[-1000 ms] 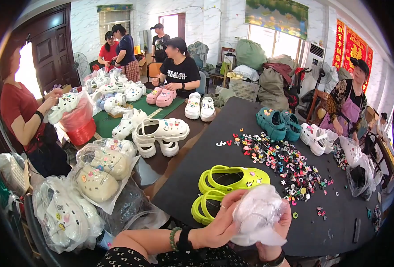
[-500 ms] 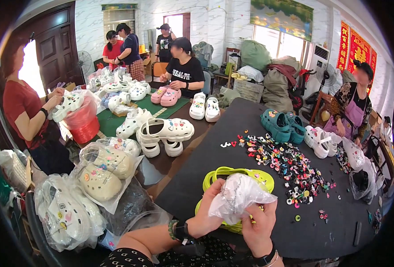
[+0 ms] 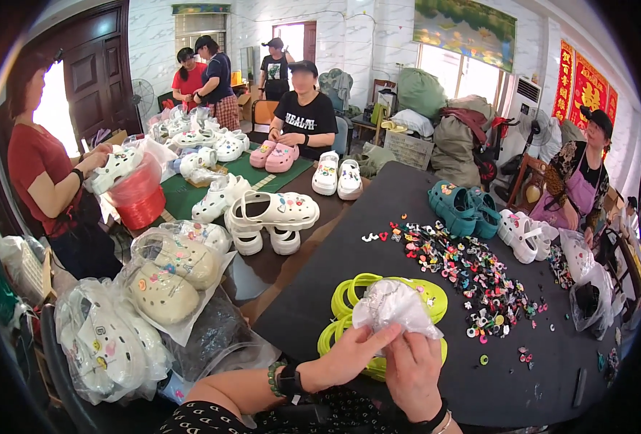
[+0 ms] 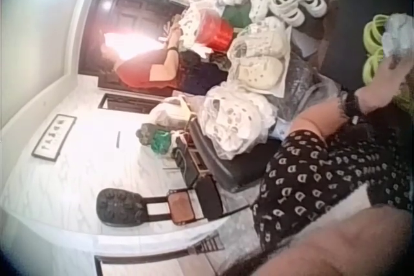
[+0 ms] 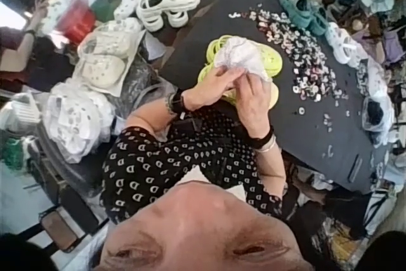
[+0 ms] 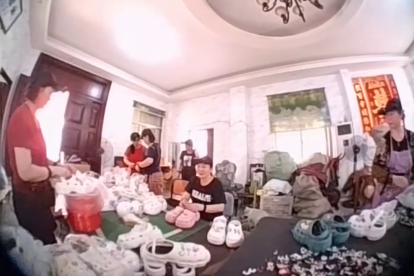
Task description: The person is assembling and decorating rubber clogs by inserting decorative charms and packaging them in plastic bags.
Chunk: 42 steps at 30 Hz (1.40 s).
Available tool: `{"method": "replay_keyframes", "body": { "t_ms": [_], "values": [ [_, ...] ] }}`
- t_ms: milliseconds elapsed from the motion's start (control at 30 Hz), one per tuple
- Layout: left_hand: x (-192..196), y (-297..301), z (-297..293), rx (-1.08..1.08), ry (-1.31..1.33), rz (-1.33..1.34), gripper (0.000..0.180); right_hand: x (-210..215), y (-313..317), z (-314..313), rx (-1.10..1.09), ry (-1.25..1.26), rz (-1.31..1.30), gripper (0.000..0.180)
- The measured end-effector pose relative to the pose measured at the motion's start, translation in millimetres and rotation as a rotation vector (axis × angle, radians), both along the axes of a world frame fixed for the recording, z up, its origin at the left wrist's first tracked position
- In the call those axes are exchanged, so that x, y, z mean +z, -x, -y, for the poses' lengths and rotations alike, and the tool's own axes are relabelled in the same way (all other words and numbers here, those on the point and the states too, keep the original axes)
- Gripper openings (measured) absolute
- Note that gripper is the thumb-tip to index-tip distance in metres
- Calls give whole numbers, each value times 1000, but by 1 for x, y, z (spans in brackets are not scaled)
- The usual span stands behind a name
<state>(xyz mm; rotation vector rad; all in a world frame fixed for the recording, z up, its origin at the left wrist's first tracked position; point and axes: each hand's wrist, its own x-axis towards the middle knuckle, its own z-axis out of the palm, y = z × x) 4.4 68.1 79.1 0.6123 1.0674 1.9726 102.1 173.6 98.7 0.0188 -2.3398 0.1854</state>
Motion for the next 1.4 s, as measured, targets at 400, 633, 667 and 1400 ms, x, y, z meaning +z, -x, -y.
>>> {"method": "replay_keyframes", "body": {
  "t_ms": [400, 633, 667, 1400],
  "values": [
    [23, 86, 9, 437, 64, -773, 45, 6, -6, -23, 306, 218, -1, 33],
    [49, 133, 4, 303, 294, -907, 41, -14, 15, -76, 28, 184, 253, 31],
    [48, 133, -1, 326, 293, -904, 37, -18, 19, -78, 10, 186, 255, 31],
    [-3, 126, -45, -55, 393, -1888, 12, -32, 36, -74, 73, 228, 426, 25]
  ]
}}
